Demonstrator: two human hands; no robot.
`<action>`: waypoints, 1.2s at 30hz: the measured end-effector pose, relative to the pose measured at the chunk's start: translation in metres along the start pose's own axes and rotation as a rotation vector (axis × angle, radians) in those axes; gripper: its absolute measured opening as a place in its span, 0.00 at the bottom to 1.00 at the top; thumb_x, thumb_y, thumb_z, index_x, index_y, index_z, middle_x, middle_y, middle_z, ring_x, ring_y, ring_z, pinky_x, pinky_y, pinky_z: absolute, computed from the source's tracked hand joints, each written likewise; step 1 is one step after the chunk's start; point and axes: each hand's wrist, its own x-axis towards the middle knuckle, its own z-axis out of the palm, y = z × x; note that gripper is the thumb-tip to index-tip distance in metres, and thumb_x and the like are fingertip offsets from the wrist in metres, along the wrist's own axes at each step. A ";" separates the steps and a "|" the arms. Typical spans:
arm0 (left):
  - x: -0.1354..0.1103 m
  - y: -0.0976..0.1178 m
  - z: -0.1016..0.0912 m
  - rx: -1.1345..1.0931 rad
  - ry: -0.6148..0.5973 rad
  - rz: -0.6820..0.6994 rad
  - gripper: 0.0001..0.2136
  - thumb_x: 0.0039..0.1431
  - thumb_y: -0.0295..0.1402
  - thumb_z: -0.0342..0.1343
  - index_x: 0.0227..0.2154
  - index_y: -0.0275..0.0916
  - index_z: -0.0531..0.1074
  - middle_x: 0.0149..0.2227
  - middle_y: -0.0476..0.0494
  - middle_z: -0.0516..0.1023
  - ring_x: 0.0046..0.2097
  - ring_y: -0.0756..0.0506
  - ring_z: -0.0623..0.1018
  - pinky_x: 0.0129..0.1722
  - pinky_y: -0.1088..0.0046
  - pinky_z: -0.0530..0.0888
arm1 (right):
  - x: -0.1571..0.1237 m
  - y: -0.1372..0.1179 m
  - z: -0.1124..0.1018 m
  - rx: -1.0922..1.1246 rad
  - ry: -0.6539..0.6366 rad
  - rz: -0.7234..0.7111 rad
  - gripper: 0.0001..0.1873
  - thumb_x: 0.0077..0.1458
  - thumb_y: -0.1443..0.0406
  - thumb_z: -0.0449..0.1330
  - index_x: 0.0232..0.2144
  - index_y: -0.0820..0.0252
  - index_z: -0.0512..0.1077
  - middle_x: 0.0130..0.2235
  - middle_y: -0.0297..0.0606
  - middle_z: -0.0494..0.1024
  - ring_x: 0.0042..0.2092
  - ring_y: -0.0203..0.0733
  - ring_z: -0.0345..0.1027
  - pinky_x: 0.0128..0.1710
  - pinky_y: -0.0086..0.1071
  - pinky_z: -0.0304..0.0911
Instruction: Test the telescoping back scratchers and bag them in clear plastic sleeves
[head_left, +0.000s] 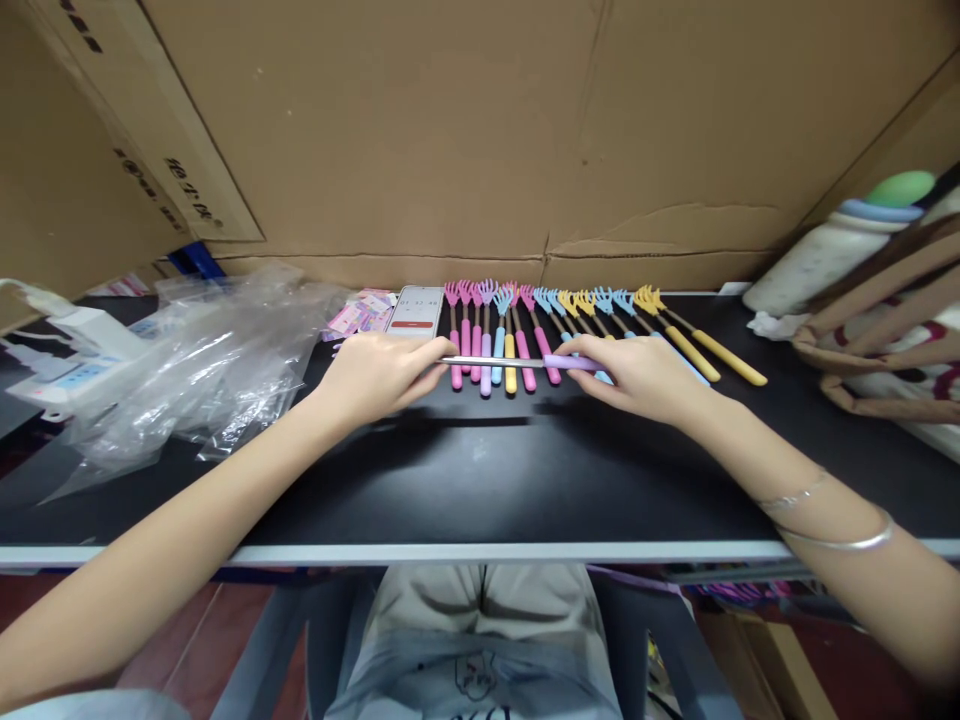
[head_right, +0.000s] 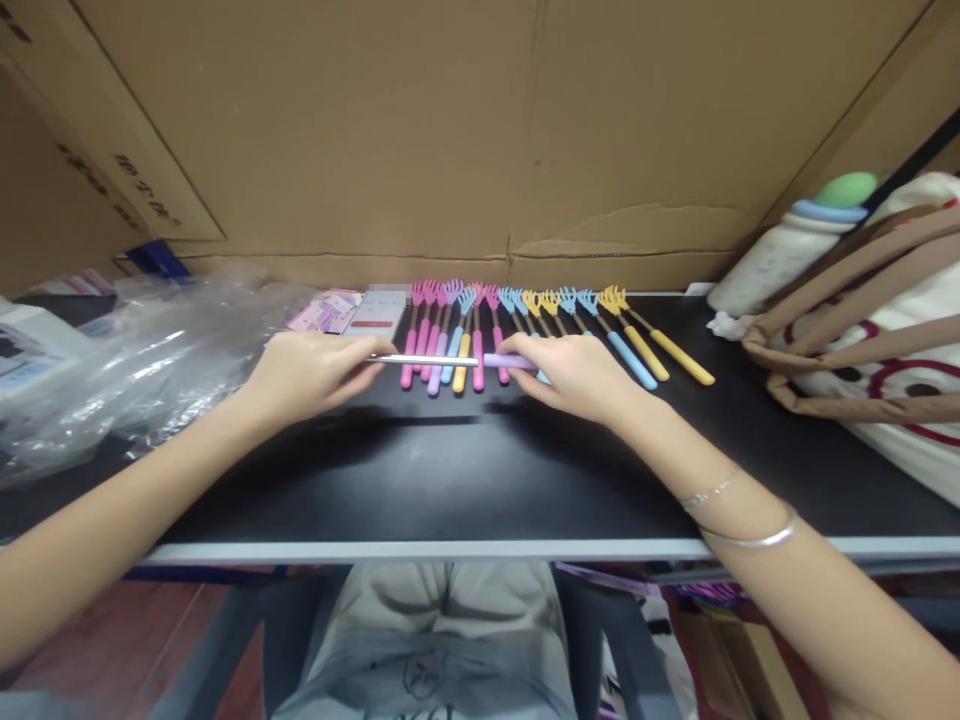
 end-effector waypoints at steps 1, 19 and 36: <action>0.000 0.000 0.000 0.000 0.022 -0.004 0.14 0.66 0.38 0.43 0.38 0.43 0.74 0.32 0.47 0.82 0.28 0.46 0.78 0.22 0.74 0.56 | 0.000 0.000 -0.001 0.001 -0.004 0.007 0.13 0.60 0.60 0.51 0.44 0.56 0.71 0.28 0.30 0.77 0.23 0.32 0.64 0.27 0.27 0.53; -0.003 0.004 0.005 0.019 0.004 -0.020 0.15 0.66 0.39 0.42 0.39 0.44 0.74 0.32 0.50 0.82 0.26 0.47 0.78 0.21 0.74 0.56 | -0.003 -0.008 -0.004 0.005 -0.013 0.007 0.14 0.62 0.58 0.49 0.43 0.58 0.70 0.25 0.31 0.75 0.22 0.32 0.63 0.25 0.27 0.50; -0.003 0.006 0.003 -0.004 -0.002 -0.004 0.15 0.67 0.39 0.42 0.38 0.44 0.74 0.31 0.50 0.82 0.27 0.47 0.78 0.22 0.74 0.56 | -0.004 -0.006 -0.001 -0.029 -0.001 0.004 0.13 0.63 0.58 0.50 0.44 0.55 0.70 0.31 0.30 0.78 0.25 0.32 0.66 0.27 0.27 0.52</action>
